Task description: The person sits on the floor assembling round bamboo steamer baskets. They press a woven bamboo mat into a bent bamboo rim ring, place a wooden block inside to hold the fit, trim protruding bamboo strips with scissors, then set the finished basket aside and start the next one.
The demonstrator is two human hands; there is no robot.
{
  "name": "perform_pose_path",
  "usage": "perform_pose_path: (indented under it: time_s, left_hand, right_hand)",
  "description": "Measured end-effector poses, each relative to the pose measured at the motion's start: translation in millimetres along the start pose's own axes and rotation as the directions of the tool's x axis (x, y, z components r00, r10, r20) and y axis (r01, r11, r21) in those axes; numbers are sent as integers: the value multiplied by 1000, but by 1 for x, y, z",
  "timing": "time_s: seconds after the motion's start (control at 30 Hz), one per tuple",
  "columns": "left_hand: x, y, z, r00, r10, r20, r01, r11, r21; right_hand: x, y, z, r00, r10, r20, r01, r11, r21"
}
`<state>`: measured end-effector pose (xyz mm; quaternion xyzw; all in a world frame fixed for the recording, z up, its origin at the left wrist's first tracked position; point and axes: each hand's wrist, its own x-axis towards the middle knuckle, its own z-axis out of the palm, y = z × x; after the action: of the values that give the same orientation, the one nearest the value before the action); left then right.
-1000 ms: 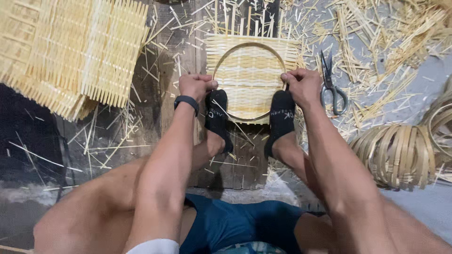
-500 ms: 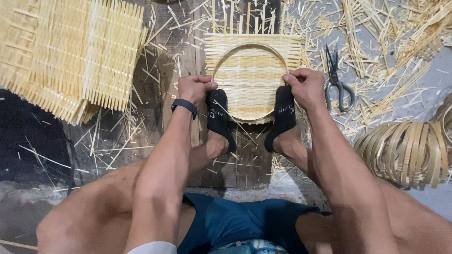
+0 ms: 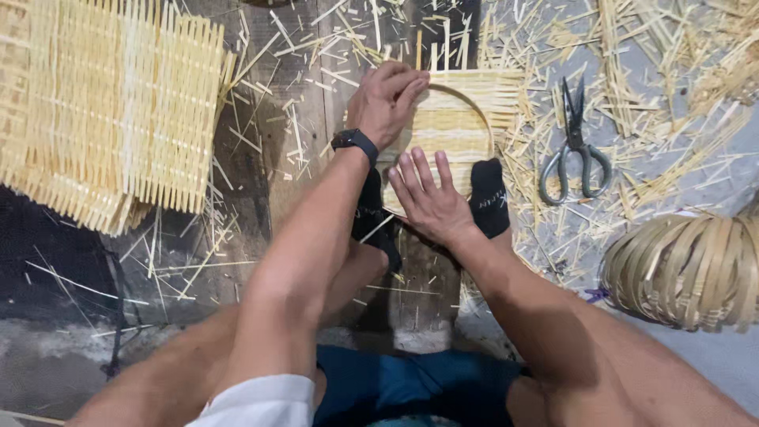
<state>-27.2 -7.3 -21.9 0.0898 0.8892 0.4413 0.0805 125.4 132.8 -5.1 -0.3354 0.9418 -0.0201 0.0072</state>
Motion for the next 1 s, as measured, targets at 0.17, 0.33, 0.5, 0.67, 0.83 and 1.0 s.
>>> perform_pose_path:
  time_s: [0.17, 0.33, 0.5, 0.67, 0.83, 1.0]
  left_hand:
    - [5, 4, -6, 998, -23, 56, 26, 998, -54]
    - [7, 9, -8, 996, 67, 53, -67, 998, -1]
    - [19, -7, 0, 990, -61, 130, 75, 991, -108]
    - [25, -35, 18, 952, -238, 193, 280, 933, -227]
    - [24, -37, 17, 987, -148, 61, 160, 910, -383]
    - [2, 15, -25, 921, -189, 341, 300, 903, -309]
  right_hand:
    - [1, 6, -23, 996, 65, -54, -55, 986, 156]
    - [29, 84, -48, 956, 161, -243, -15, 861, 509]
    - [67, 127, -16, 816, 575, 58, -413, 511, 754]
    - [61, 143, 24, 760, 603, 242, -438, 201, 876]
    - [60, 147, 26, 734, 648, 204, -424, 202, 883]
    - [-2, 202, -86, 783, 616, 87, -488, 522, 699]
